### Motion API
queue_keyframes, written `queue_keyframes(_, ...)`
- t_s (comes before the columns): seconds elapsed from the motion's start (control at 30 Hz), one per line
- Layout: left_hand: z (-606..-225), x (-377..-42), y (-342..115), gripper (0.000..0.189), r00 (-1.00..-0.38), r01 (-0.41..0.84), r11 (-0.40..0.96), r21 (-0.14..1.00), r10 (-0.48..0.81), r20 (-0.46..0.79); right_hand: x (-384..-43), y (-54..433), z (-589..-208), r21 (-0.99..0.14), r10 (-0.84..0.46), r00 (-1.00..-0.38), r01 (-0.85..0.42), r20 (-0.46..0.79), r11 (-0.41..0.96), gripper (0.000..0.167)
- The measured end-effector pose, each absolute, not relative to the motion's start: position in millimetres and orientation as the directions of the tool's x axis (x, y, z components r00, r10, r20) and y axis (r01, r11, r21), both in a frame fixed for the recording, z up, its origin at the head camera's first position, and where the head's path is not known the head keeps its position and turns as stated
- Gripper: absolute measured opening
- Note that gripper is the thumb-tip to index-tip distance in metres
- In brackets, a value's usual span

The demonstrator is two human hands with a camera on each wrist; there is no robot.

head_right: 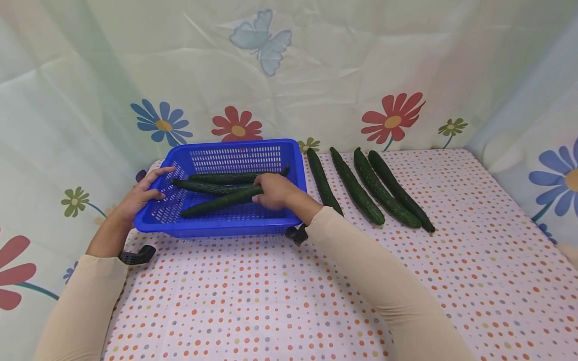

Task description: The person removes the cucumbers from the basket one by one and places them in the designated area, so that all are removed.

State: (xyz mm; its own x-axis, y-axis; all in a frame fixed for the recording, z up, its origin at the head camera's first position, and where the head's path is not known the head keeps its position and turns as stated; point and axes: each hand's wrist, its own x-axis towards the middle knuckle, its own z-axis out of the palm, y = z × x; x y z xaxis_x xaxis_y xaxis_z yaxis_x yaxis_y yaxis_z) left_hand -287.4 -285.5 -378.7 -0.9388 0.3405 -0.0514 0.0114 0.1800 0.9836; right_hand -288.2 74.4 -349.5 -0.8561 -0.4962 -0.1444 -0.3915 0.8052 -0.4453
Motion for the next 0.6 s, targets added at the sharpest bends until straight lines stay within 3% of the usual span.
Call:
queue_keyframes(0.17,-379.1,-287.5,-285.7,0.067,-0.941,0.005,0.181,0.983,0.334,-0.057,-288.3,75.5,-349.4,-0.508,-0.484,-0.868,-0.369,-0.110,0.778,0.044)
queue_keyframes(0.6,-379.9,-287.5,-285.6,0.066,-0.940,0.012,0.176,0.984,0.338,-0.049,-285.9,76.8,-350.4,-0.507,-0.495,-0.869,-0.426,-0.001,0.749,0.039)
